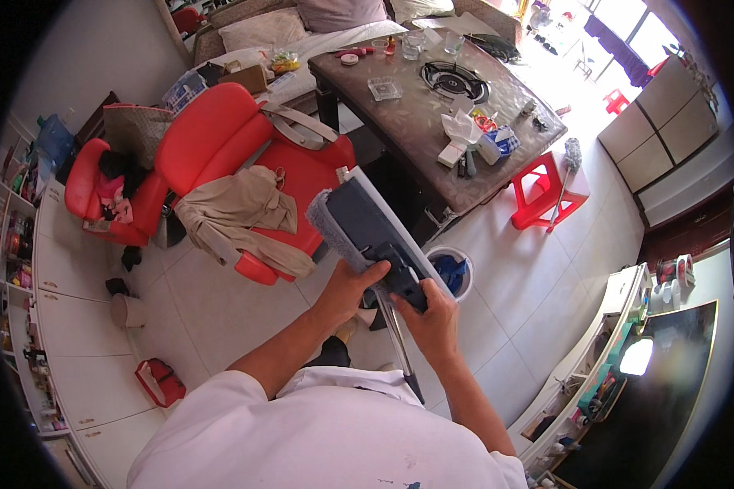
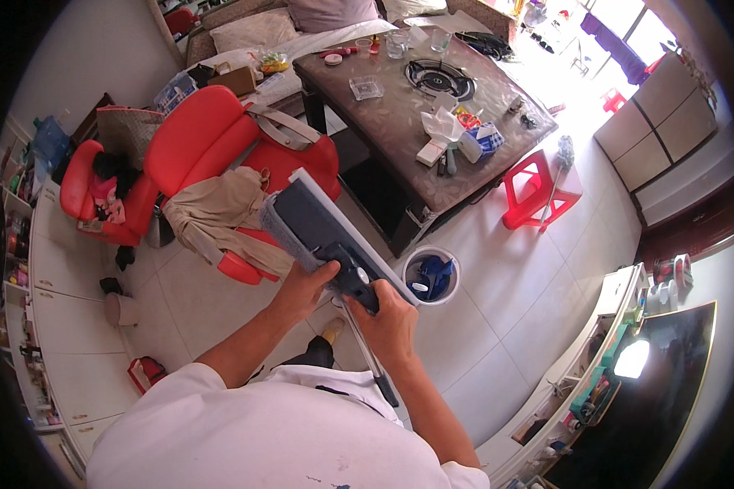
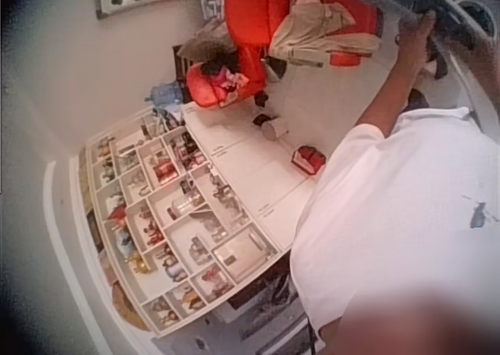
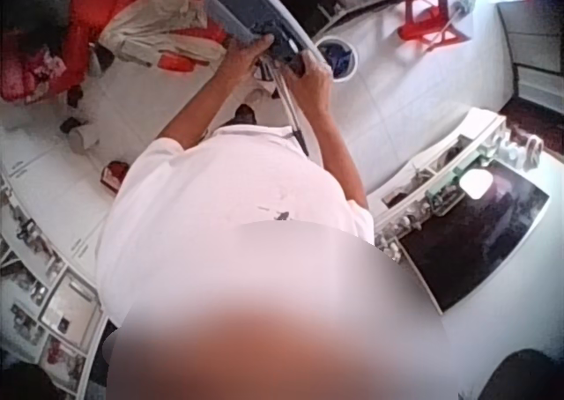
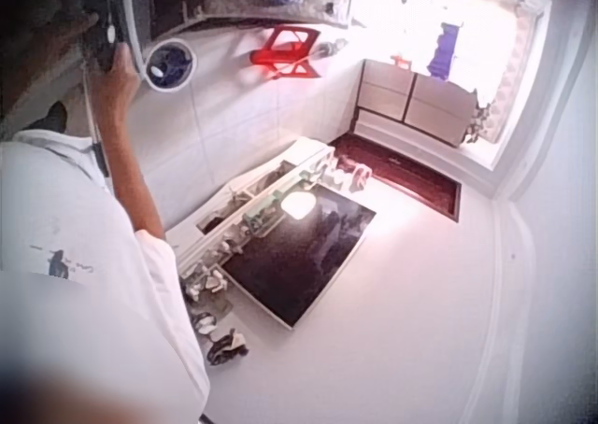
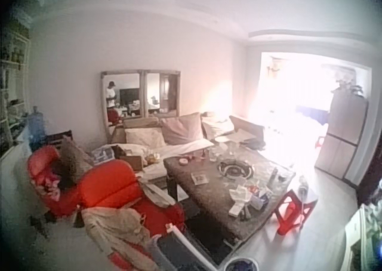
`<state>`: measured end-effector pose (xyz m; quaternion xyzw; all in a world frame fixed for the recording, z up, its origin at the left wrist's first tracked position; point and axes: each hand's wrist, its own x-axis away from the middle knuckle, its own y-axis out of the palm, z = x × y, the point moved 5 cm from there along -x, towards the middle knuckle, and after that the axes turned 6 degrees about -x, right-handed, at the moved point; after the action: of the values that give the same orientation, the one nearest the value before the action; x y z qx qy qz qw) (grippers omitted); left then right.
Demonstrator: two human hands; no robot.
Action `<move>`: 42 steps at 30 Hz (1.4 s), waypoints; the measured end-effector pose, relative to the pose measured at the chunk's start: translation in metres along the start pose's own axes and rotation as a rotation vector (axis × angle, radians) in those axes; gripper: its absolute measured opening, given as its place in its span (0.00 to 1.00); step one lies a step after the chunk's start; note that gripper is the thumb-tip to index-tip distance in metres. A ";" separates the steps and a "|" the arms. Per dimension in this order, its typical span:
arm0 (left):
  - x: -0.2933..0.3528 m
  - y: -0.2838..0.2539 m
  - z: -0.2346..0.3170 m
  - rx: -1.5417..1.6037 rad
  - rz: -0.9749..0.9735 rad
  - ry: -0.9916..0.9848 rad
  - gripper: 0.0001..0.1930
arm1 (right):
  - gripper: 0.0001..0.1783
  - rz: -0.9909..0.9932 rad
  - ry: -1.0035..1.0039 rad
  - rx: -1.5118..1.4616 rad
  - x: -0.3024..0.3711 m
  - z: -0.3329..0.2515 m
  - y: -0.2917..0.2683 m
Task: The person assembles a flat mop by attaching a handle to a mop head and securing a microfiber pad. They remove the pad from packaging, align the head with the handle, and fasten the pad onto the head using clips.
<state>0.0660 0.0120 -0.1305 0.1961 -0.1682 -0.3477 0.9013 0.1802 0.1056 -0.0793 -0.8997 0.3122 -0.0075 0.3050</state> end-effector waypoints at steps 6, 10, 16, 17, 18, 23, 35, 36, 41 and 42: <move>0.000 -0.007 0.000 -0.040 -0.029 0.091 0.22 | 0.16 0.067 -0.237 0.165 0.003 -0.003 -0.007; -0.001 -0.019 -0.013 -0.092 -0.130 0.030 0.27 | 0.19 0.132 -0.373 0.258 0.006 -0.003 -0.016; 0.001 -0.005 0.000 0.179 -0.300 0.042 0.28 | 0.17 0.199 -0.472 0.291 0.013 0.004 -0.016; 0.002 -0.004 0.001 0.194 -0.317 0.054 0.29 | 0.17 0.200 -0.475 0.291 0.013 0.005 -0.015; 0.003 -0.001 0.002 0.211 -0.297 0.026 0.31 | 0.16 0.201 -0.478 0.290 0.014 0.005 -0.015; 0.002 -0.003 0.000 0.084 -0.238 0.083 0.32 | 0.15 0.203 -0.486 0.275 0.014 0.005 -0.014; 0.008 -0.005 0.000 0.133 -0.256 0.009 0.29 | 0.18 0.193 -0.500 0.249 0.018 0.009 -0.012; 0.008 -0.006 0.001 0.101 -0.232 0.018 0.28 | 0.18 0.191 -0.488 0.252 0.018 0.010 -0.011; 0.008 0.003 0.009 0.025 -0.260 0.015 0.24 | 0.19 0.174 -0.448 0.232 0.020 0.012 -0.009; 0.009 0.008 0.014 0.015 -0.280 0.015 0.24 | 0.19 0.170 -0.440 0.212 0.020 0.014 -0.008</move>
<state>0.0706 0.0075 -0.1131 0.2270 -0.1354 -0.4672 0.8437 0.2040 0.1070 -0.0896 -0.8134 0.3103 0.1813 0.4575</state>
